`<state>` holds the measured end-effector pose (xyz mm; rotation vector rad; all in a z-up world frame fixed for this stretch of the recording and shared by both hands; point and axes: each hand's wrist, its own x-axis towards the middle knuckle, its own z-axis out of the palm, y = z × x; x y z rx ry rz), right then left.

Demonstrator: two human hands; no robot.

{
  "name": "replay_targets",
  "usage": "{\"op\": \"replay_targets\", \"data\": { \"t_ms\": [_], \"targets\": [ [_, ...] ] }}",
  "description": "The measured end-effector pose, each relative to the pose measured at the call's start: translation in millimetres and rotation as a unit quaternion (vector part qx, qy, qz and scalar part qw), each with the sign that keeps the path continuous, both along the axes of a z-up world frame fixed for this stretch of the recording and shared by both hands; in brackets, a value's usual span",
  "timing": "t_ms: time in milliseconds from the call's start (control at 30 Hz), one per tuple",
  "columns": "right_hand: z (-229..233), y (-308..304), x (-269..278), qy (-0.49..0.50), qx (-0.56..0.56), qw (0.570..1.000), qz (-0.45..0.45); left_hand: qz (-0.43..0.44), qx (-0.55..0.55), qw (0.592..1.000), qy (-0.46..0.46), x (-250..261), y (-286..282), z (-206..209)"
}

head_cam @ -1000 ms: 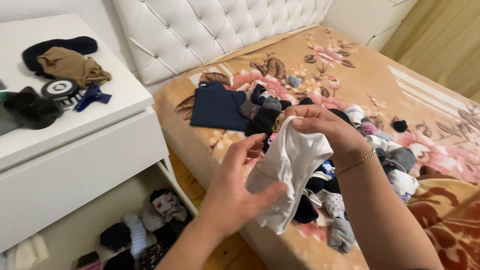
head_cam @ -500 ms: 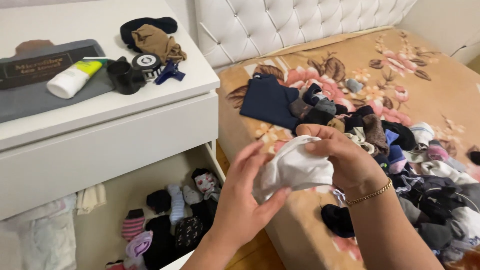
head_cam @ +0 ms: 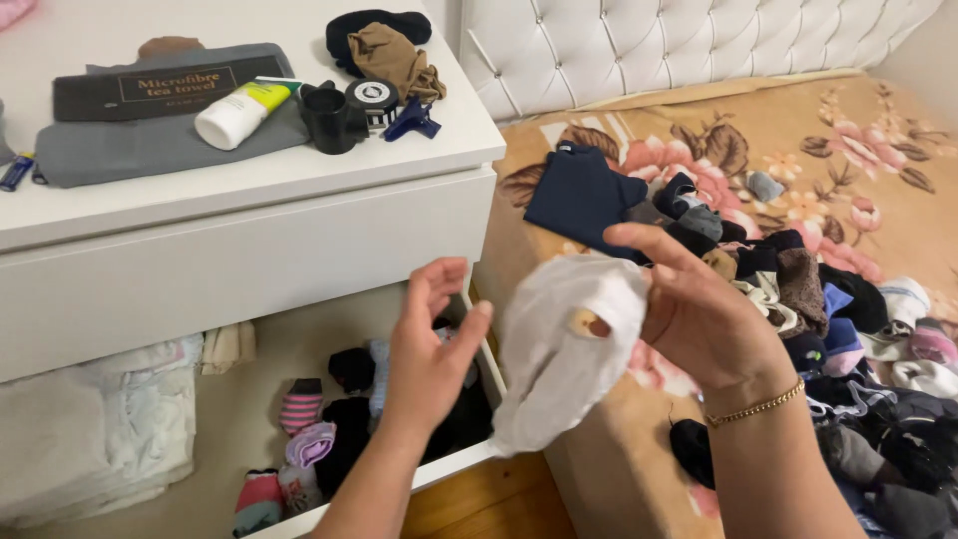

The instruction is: The person removes socks and small towels from a bedroom drawer, folds each item, and places them back into the drawer in a neat stack. The process is repeated for several items, gradually organizing the drawer contents.

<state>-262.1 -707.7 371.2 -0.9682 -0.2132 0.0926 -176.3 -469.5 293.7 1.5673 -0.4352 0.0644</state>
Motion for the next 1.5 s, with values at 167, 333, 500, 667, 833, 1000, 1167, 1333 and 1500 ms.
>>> {"op": "replay_targets", "data": {
  "t_ms": [167,333,500,667,833,1000,1167,1333,1500],
  "targets": [
    [4.3,23.2,6.0,-0.003,-0.102,0.994,-0.033,-0.176,0.036,0.984,-0.009,-35.2,-6.6,14.8],
    [14.9,24.1,5.9,-0.020,-0.091,0.995,-0.032,-0.240,0.233,0.942,-0.025,-19.7,-0.8,-12.1],
    [-1.1,-17.1,6.1,0.003,-0.017,0.983,-0.181,-0.234,0.212,0.947,-0.057,4.8,46.2,-6.5],
    [-27.1,-32.6,-4.0,0.055,-0.042,0.988,-0.137,-0.244,-0.004,0.970,0.006,20.0,77.0,11.4],
    [-3.1,17.5,-10.0,0.226,-0.477,0.842,-0.113,-0.317,-0.061,0.946,0.014,21.2,62.7,53.3],
    [-17.5,54.7,4.6,-0.162,-0.463,0.872,-0.011,-0.473,0.173,0.864,-0.003,22.4,32.8,83.7],
    [-63.7,41.3,16.2,-0.164,-0.210,0.964,0.015,-0.452,0.113,0.885,0.001,26.0,57.0,100.6],
    [-64.3,12.4,15.3,-0.146,-0.127,0.981,-0.033,-0.361,0.126,0.924,0.006,31.9,101.8,100.2],
    [-29.2,10.3,8.0,-0.112,-0.096,0.989,-0.020,-0.258,0.147,0.955,-0.015,37.3,134.8,93.2]
  ]
}}
